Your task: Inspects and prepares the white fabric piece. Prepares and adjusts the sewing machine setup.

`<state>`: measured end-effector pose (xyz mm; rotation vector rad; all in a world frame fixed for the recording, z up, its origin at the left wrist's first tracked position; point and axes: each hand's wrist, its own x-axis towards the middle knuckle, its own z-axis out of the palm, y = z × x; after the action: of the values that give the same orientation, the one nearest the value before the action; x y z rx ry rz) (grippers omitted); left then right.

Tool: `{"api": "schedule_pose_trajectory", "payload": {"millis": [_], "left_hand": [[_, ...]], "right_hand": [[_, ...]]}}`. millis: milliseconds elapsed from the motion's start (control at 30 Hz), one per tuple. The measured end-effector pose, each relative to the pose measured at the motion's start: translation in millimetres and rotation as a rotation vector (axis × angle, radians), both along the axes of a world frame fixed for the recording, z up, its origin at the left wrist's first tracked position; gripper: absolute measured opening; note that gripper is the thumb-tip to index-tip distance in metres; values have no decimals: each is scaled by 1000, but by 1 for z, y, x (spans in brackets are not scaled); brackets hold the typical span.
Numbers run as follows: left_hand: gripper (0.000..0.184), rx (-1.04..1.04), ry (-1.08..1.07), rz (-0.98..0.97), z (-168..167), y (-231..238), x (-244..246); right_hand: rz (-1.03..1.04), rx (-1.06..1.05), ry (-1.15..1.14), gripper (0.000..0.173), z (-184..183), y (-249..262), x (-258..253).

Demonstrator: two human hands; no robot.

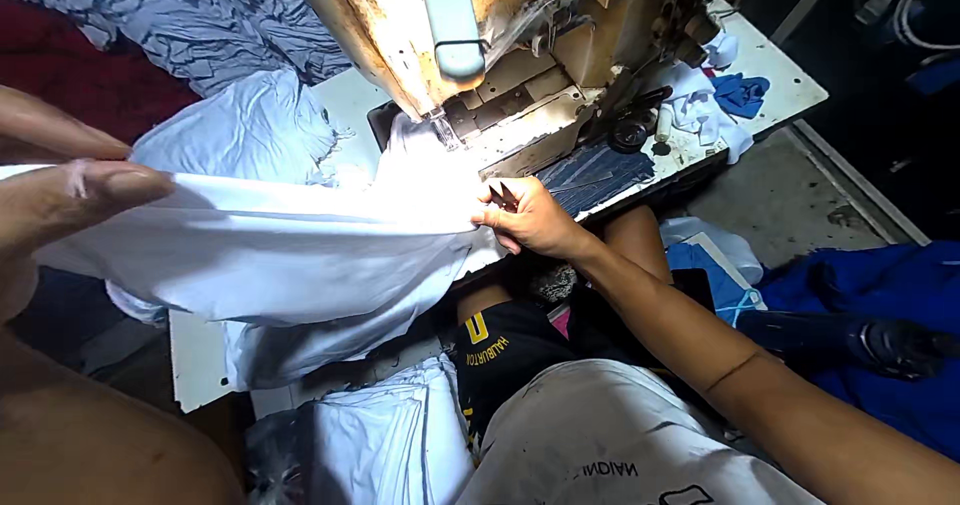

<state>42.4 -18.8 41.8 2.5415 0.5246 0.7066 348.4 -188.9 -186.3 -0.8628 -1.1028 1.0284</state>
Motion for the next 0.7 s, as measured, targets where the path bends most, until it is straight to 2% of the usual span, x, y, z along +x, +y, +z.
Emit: {"api": "schedule_pose_trajectory", "payload": {"millis": [67, 167, 433, 700], "left_hand": [[21, -64, -102, -71, -11, 2, 13], [23, -100, -133, -150, -24, 8, 26], [25, -32, -38, -222, -44, -1, 64], [25, -81, 125, -242, -50, -19, 86]], "right_hand": [[-4, 4, 0, 8, 1, 4, 1], [-21, 13, 2, 8, 0, 8, 2], [-41, 39, 7, 9, -2, 12, 3], [-47, 41, -6, 10, -4, 10, 3]]}}
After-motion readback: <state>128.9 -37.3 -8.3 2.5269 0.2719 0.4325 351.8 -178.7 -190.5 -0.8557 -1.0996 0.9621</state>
